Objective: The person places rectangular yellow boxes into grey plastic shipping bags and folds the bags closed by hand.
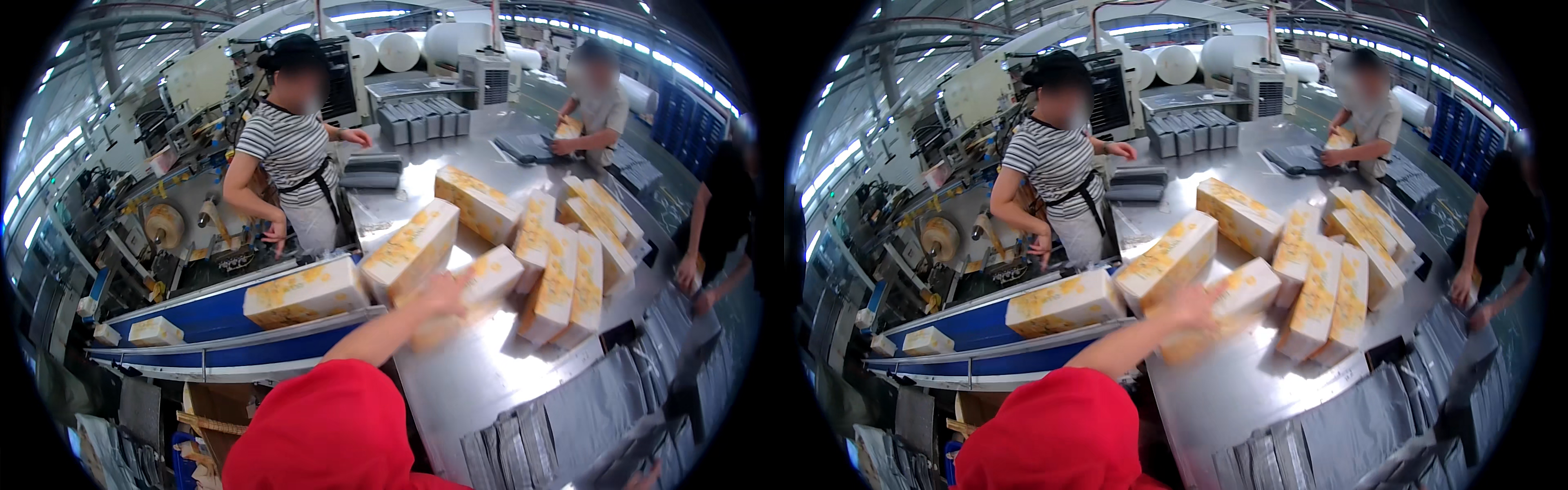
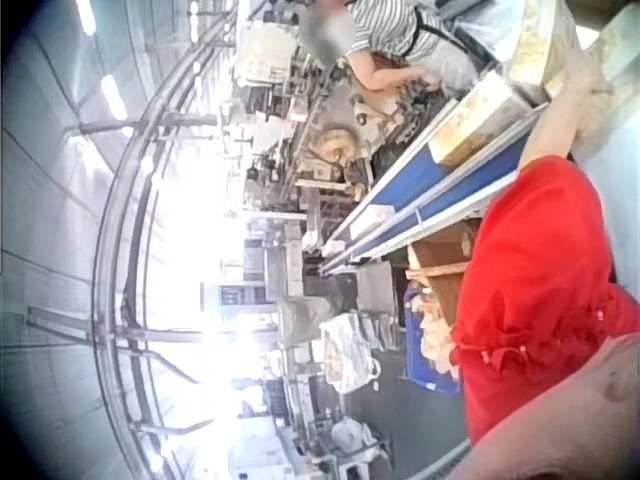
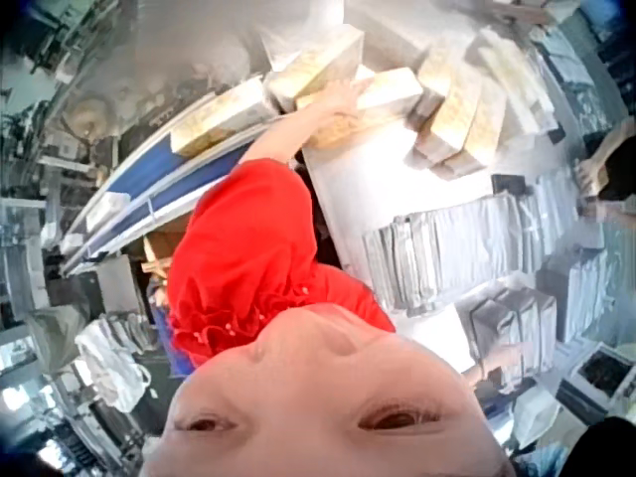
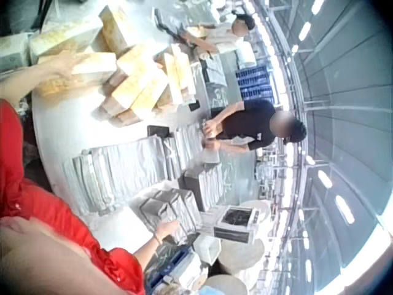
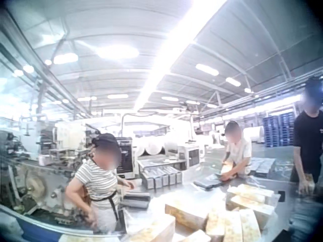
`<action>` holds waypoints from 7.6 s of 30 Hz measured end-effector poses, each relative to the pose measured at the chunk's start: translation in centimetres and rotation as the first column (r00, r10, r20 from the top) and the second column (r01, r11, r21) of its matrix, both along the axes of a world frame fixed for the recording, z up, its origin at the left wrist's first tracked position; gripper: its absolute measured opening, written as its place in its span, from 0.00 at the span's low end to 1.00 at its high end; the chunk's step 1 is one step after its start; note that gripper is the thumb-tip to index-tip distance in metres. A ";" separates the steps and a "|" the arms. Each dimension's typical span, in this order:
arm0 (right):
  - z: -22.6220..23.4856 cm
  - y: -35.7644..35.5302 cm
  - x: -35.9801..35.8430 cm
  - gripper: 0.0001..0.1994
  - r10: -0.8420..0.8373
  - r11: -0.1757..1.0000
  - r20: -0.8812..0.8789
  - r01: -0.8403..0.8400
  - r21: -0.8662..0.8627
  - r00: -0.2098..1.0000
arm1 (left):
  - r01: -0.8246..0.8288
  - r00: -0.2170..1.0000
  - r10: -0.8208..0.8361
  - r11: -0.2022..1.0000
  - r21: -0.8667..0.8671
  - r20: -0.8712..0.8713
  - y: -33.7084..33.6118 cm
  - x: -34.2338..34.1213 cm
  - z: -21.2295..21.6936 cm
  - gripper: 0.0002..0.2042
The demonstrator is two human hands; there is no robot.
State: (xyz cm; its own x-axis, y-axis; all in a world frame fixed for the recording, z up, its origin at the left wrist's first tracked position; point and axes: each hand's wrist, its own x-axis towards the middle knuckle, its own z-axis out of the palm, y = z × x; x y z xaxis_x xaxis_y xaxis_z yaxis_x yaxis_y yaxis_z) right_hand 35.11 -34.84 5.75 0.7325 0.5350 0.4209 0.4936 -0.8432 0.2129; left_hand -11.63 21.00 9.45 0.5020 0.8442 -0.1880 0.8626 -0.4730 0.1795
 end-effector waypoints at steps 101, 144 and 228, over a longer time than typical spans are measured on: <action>-5.6 2.4 -24.1 0.05 0.565 0.527 -0.147 -0.217 0.822 0.812 | 0.847 0.098 -0.714 0.426 0.318 0.693 -22.5 9.6 -6.3 0.02; -0.3 1.2 -8.5 0.30 0.431 0.836 -0.389 -0.198 0.511 0.814 | -0.086 0.996 0.081 0.987 0.134 0.041 3.6 -8.5 -0.3 0.47; -8.1 4.4 -32.1 0.18 0.356 0.812 -0.911 0.414 0.412 0.208 | 0.659 0.749 -0.537 0.667 -0.347 0.389 -26.7 -5.9 -13.6 0.10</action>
